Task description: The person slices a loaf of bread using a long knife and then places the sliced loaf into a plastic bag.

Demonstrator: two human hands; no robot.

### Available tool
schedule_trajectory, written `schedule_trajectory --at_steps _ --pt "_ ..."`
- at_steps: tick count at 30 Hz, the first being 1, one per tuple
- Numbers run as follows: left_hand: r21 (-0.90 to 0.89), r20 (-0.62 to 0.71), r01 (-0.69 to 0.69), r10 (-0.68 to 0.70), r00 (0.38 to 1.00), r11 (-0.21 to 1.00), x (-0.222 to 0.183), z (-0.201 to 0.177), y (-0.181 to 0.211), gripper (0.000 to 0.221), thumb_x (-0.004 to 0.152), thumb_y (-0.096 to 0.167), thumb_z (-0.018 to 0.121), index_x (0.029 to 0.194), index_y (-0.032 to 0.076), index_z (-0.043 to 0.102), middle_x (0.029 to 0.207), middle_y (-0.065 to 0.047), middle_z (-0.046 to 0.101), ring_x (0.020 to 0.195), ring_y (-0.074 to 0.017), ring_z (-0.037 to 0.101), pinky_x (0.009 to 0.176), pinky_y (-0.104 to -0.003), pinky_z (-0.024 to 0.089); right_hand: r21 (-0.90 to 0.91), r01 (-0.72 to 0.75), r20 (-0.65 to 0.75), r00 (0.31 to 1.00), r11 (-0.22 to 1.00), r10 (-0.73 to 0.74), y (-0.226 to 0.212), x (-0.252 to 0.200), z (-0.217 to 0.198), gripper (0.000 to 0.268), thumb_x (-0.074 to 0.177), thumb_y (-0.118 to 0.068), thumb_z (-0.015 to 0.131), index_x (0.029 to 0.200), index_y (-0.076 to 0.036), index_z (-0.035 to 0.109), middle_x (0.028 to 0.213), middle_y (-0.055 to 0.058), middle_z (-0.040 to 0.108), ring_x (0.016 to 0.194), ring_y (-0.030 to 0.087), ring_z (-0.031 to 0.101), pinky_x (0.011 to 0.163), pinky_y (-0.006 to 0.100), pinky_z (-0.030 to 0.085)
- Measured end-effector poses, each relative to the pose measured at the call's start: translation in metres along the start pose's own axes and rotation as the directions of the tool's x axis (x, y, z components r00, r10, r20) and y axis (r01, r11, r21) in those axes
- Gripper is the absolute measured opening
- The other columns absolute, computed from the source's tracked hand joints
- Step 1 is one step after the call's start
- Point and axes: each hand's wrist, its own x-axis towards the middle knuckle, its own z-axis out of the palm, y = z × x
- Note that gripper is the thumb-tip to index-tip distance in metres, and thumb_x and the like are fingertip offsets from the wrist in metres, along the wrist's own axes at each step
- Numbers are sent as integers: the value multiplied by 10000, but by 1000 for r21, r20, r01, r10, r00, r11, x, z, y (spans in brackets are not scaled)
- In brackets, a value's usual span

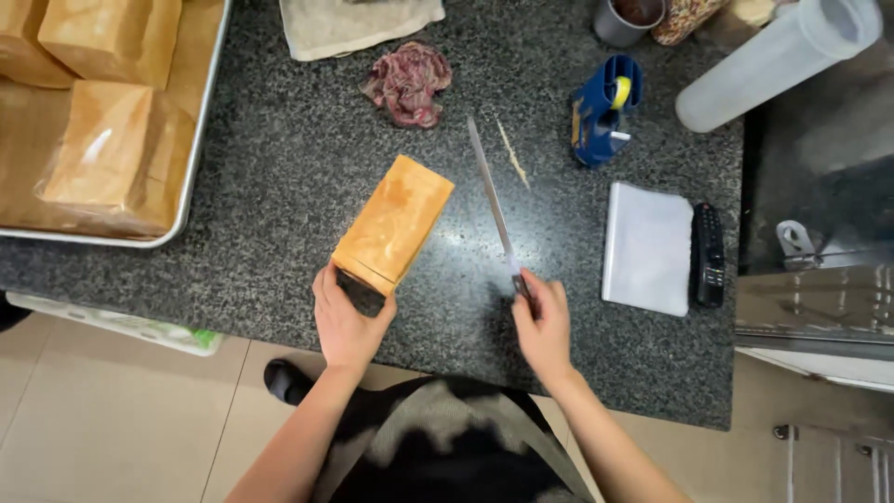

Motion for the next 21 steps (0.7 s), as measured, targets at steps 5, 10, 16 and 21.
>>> schedule_trajectory --at_steps 5,10,16,21 --pt "-182 141 126 -101 985 975 0 -13 0 1080 711 331 876 1500 -56 247 1444 -289 370 1268 -417 487 1027 -491 479 -134 -146 156 974 980 166 33 1 -24 393 909 -70 662 1301 -86 680 936 112 583 806 220 593 724 320 502" --pt "-587 389 582 -435 812 563 -9 -18 -2 974 878 368 704 1588 13 139 1626 -202 255 1385 -344 450 1094 -448 442 -352 137 70 990 926 -120 25 45 -2 332 855 -85 693 1185 -52 717 1072 172 613 1002 343 590 890 425 464" --pt "-534 758 824 -538 369 -187 40 -49 36 929 951 459 564 1585 183 -58 1643 -185 189 1504 -376 333 1199 -474 347 64 220 105 969 973 -226 -35 151 81 287 1002 -162 642 1260 -41 678 1271 173 679 1223 336 651 1064 414 500" --pt "-519 799 844 -428 423 -134 70 -38 42 769 888 429 557 1530 89 302 1522 -162 502 1381 -322 499 1124 -510 363 -25 33 450 893 999 -19 -71 199 136 522 1039 -461 549 1264 2 637 1178 241 699 1113 383 670 947 443 510"
